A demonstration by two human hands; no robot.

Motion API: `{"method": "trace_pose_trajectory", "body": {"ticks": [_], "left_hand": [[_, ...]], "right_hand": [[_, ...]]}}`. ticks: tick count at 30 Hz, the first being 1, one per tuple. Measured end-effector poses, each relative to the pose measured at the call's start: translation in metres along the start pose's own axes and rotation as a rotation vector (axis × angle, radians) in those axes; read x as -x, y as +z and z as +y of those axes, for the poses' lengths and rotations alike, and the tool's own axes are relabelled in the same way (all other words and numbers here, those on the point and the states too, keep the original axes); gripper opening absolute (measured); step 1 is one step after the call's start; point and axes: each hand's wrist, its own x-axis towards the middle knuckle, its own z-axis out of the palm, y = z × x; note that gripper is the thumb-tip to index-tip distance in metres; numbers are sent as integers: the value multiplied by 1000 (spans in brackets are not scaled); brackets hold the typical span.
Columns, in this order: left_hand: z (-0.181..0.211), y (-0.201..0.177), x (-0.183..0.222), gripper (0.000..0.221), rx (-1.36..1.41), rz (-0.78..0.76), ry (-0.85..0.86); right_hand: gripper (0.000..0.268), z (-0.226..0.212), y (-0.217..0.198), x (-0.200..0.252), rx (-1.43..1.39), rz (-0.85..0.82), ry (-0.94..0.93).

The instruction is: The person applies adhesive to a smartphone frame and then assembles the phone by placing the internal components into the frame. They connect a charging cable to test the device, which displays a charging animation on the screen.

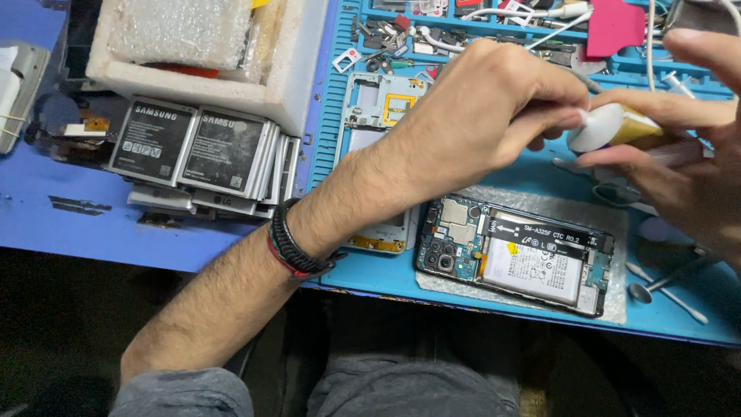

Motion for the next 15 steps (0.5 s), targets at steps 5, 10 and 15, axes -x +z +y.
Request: {"method": "trace_pose_trajectory", "body": {"ticks": [5, 10, 15], "left_hand": [[-18, 12, 8, 8, -7, -92, 207], [2, 0, -1, 20, -92, -110, 285], [9, 6, 5, 34, -690, -70, 132]], "right_hand": [[99, -31, -12, -25, -431, -9, 259], [94, -17, -18, -25, -739, -115, 530], [73, 23, -1, -20, -854, -63, 491]]}}
